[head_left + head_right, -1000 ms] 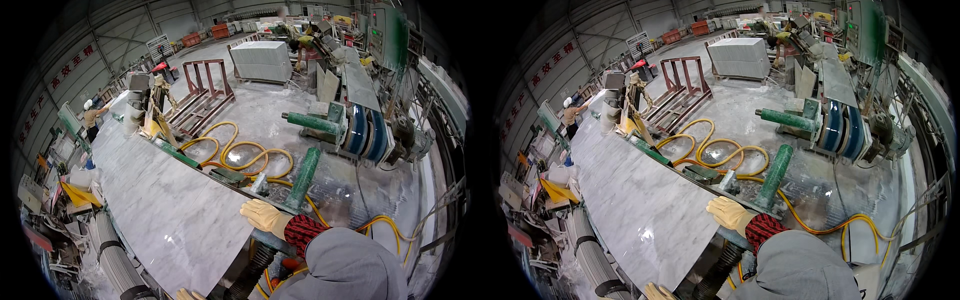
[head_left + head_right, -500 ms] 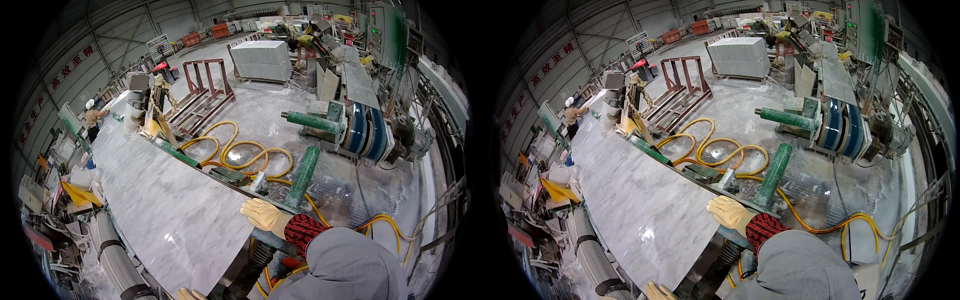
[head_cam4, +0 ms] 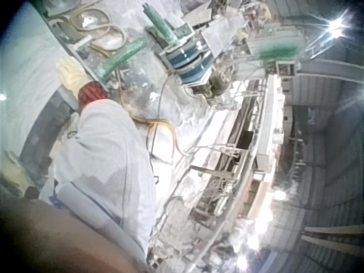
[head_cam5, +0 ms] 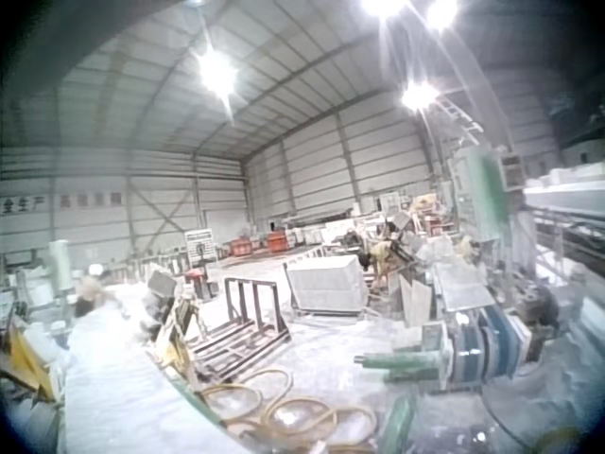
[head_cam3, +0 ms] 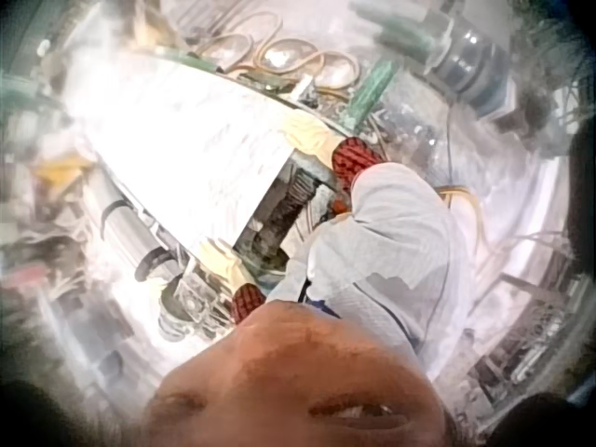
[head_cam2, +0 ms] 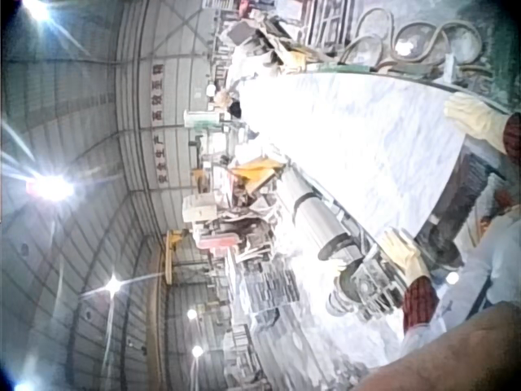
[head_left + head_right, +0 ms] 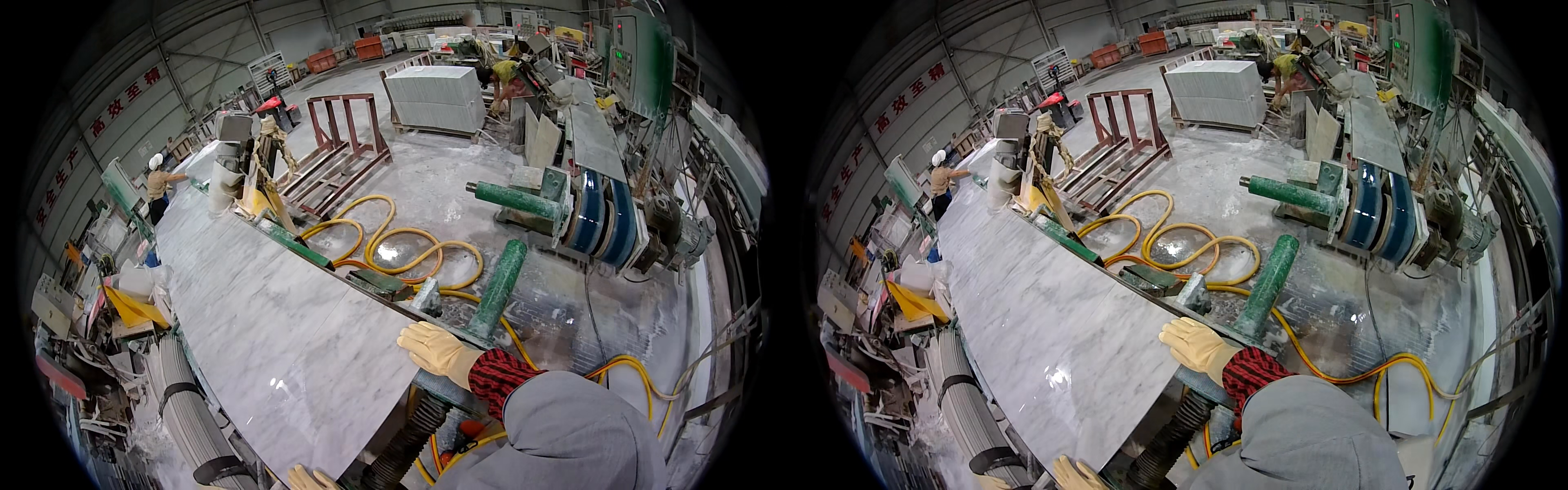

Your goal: The person guides large marble slabs through a conveyor-based polishing machine in a factory. They wear gloves and use both hands to align and feed the slabs into the machinery, then remove the processed pieces.

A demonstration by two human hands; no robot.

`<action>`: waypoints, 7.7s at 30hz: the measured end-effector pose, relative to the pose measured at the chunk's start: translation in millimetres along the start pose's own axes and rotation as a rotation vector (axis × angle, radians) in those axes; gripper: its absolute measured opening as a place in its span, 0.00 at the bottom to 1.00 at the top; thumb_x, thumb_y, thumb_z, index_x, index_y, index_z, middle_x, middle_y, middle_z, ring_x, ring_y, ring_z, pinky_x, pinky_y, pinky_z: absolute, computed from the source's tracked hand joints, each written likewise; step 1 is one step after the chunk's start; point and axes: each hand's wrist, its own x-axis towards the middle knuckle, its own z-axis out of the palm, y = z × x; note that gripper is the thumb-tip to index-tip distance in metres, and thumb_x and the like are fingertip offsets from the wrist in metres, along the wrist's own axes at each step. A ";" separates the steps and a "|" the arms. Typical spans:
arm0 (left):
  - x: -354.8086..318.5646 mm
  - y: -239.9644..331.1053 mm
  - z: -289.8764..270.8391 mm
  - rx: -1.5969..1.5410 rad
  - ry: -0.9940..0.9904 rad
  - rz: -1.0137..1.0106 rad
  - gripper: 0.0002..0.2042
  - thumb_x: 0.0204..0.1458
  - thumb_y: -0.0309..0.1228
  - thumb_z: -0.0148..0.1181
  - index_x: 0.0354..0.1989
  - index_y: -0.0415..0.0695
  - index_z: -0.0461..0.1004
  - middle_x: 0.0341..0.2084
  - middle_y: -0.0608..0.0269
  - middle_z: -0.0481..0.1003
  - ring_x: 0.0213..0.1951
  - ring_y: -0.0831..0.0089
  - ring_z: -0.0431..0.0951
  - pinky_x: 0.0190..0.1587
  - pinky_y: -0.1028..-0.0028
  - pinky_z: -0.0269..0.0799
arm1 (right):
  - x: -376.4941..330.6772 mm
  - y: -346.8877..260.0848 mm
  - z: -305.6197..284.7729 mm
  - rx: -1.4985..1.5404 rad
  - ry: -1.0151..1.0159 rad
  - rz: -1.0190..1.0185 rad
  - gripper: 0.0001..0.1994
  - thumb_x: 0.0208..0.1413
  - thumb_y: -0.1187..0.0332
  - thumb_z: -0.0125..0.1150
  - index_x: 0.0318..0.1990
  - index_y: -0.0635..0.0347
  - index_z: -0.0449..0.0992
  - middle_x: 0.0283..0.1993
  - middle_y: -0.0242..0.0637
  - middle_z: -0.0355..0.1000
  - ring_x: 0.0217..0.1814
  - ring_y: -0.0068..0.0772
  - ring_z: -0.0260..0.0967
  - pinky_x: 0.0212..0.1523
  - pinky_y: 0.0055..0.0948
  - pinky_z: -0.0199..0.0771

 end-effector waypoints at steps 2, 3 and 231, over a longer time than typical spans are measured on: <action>-7.9 -12.2 16.8 -0.087 0.011 -0.024 0.25 0.70 0.40 0.57 0.71 0.39 0.73 0.68 0.39 0.73 0.70 0.41 0.69 0.74 0.47 0.62 | -2.3 1.9 4.5 -0.018 -0.002 0.002 0.20 0.61 0.68 0.63 0.60 0.60 0.75 0.61 0.44 0.73 0.66 0.50 0.69 0.73 0.46 0.65; -8.7 -12.4 18.6 -0.132 0.015 -0.036 0.26 0.70 0.40 0.56 0.71 0.39 0.73 0.69 0.39 0.72 0.71 0.42 0.69 0.74 0.47 0.62 | -2.5 1.6 4.0 -0.009 -0.004 0.002 0.20 0.61 0.68 0.63 0.60 0.60 0.75 0.61 0.44 0.73 0.66 0.50 0.69 0.72 0.46 0.65; -68.9 -31.4 -63.7 -0.469 -0.553 0.233 0.41 0.54 0.42 0.71 0.74 0.39 0.63 0.75 0.32 0.59 0.77 0.32 0.55 0.78 0.38 0.43 | -210.7 -201.5 4.2 1.759 -0.637 1.849 0.27 0.73 0.56 0.65 0.54 0.83 0.78 0.54 0.54 0.83 0.52 0.44 0.83 0.50 0.39 0.84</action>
